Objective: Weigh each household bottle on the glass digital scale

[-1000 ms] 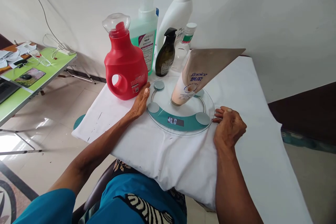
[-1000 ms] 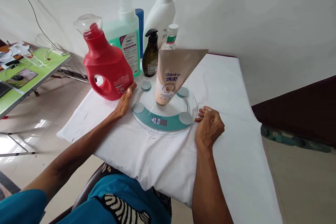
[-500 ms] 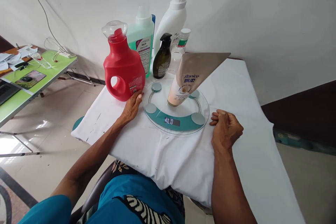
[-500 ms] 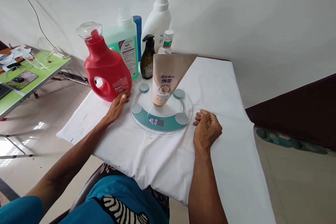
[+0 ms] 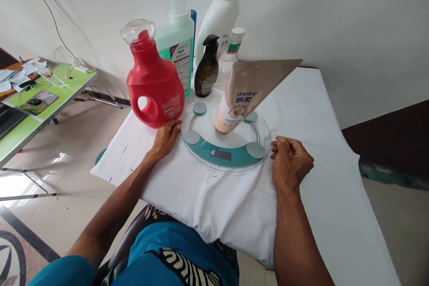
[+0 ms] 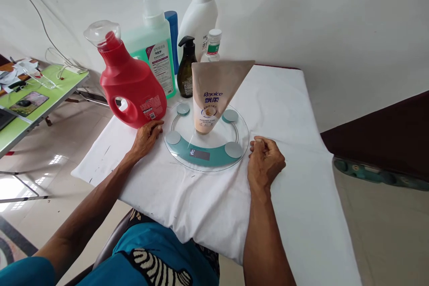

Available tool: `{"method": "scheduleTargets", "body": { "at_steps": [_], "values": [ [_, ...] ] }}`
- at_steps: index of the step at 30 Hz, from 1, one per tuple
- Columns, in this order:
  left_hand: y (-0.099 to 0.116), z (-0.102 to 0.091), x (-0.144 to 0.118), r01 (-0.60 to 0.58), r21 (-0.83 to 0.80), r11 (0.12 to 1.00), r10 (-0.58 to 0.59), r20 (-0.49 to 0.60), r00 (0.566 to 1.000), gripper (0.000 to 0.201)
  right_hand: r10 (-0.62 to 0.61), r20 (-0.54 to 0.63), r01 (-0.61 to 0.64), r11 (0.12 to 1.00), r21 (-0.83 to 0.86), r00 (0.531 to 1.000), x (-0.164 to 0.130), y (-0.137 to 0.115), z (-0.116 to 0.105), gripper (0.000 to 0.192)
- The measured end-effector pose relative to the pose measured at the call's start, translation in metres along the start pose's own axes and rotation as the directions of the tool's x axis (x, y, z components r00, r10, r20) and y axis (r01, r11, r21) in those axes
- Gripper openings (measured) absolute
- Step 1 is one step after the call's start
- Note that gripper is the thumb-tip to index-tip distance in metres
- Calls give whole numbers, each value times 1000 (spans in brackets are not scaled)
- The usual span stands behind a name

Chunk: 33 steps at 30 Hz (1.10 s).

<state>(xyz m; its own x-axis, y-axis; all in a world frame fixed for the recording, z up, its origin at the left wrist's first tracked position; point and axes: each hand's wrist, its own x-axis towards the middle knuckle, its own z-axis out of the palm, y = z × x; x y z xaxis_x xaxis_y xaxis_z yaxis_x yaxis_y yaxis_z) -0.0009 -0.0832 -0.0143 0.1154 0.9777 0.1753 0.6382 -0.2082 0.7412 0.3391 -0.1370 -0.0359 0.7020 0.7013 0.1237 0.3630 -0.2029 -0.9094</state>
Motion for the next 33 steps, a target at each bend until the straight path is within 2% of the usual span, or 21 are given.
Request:
{"method": "scheduleTargets", "body": {
  "at_steps": [12,33],
  "values": [
    [1,0,0,-5,5,1000,5,-4,1000,31,21,3,-21,1000,-2,1000,-2,-4,0,23],
    [-5,2,-1,-58,56,997,60,-34,998,32,47,38,-46,999,-17,998,0,-4,-2,34]
  ]
}}
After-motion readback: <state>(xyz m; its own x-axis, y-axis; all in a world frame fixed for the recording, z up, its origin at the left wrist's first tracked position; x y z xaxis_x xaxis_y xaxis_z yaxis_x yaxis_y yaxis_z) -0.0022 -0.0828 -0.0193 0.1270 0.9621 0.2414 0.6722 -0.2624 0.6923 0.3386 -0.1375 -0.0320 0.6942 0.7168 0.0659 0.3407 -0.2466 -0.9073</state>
